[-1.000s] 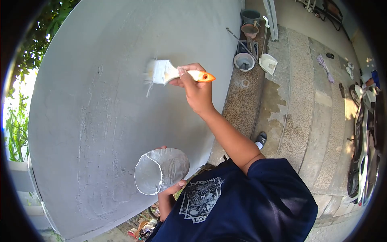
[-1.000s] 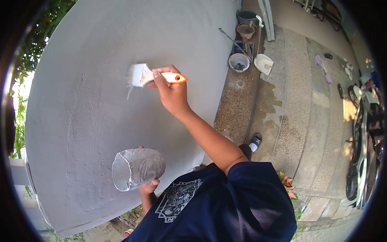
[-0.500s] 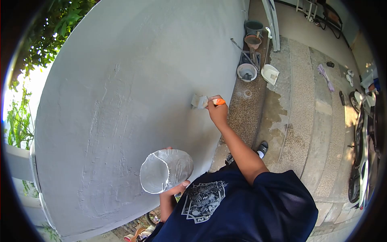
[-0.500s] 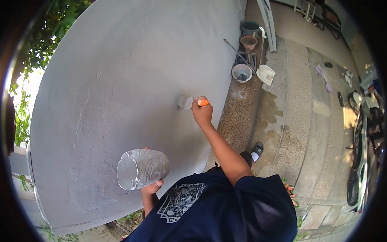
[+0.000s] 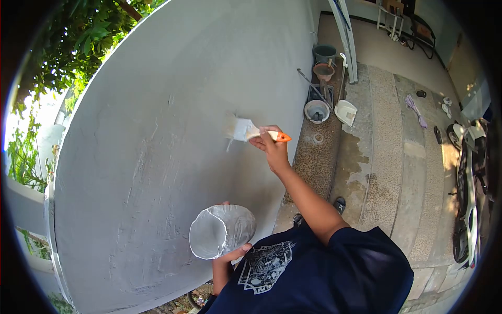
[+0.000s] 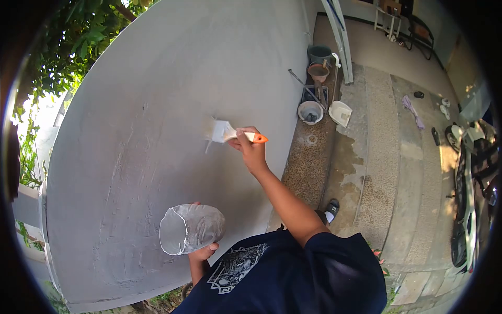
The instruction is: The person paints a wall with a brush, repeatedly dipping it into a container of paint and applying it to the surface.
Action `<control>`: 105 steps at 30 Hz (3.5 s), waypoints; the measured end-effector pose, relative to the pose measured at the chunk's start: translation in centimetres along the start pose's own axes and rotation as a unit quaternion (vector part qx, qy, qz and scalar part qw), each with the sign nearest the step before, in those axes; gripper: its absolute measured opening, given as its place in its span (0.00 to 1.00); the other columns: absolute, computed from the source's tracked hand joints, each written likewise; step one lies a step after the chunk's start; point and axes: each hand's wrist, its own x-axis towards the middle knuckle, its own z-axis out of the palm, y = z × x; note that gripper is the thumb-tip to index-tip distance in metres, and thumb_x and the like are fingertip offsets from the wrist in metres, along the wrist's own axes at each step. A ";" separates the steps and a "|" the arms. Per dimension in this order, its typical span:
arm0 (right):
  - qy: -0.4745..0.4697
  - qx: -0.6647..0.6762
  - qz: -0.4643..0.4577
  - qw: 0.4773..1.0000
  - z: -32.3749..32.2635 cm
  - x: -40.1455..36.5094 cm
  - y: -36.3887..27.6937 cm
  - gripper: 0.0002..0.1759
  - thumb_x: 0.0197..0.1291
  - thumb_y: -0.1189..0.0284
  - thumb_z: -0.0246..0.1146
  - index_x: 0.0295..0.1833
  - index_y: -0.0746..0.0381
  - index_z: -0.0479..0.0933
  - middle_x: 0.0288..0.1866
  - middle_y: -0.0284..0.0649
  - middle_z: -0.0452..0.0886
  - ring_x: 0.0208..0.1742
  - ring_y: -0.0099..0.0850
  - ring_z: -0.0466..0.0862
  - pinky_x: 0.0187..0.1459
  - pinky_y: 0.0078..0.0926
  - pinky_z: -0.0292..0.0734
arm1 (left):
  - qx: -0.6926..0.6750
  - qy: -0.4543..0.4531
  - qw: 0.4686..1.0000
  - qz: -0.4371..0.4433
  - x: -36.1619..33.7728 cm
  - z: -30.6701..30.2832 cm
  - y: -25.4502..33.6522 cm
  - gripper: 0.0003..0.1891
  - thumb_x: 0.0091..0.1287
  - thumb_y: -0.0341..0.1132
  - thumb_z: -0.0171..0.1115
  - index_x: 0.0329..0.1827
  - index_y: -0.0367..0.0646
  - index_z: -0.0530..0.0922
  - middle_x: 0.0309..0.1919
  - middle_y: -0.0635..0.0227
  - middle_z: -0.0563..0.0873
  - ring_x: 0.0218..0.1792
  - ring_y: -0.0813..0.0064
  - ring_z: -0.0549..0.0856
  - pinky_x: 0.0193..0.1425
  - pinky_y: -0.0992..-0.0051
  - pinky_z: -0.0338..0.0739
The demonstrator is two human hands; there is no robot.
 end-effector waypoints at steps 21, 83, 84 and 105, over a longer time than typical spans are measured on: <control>0.076 -0.271 0.061 0.958 -1.7 -0.1 2.4 0.06 0.66 0.73 0.60 0.43 0.64 0.77 0.35 0.42 0.84 0.34 0.29 0.87 0.39 0.31 0.86 | -0.004 -0.078 0.997 -0.022 0.3 0.4 -1.0 0.62 0.46 0.57 0.82 0.77 0.37 0.53 0.74 0.53 0.64 0.71 0.57 0.68 0.73 0.57 0.64; -0.488 -0.655 -0.162 0.554 -9.8 -10.6 -58.9 0.08 0.59 0.68 0.68 0.37 0.61 0.79 0.24 0.41 0.78 0.25 0.41 0.79 0.29 0.36 0.72 | 0.024 -0.114 0.971 0.207 6.4 40.1 14.6 0.45 0.39 0.34 0.82 0.63 0.36 0.68 0.53 0.61 0.79 0.54 0.67 0.82 0.60 0.68 0.76; -0.500 -0.669 -0.163 0.526 -9.6 -10.3 -58.8 0.09 0.60 0.68 0.67 0.35 0.61 0.77 0.23 0.41 0.77 0.24 0.41 0.78 0.28 0.37 0.71 | 0.010 -0.115 0.975 0.188 6.5 40.2 14.5 0.45 0.40 0.33 0.82 0.64 0.36 0.67 0.52 0.62 0.79 0.54 0.68 0.82 0.60 0.68 0.76; -0.444 -0.716 0.007 0.539 -6.9 -6.7 -58.8 0.10 0.51 0.73 0.65 0.38 0.65 0.82 0.27 0.44 0.82 0.27 0.40 0.82 0.31 0.31 0.75 | -0.027 -0.133 0.978 0.161 8.0 40.3 13.3 0.50 0.37 0.35 0.82 0.67 0.39 0.64 0.56 0.59 0.77 0.60 0.66 0.79 0.66 0.66 0.73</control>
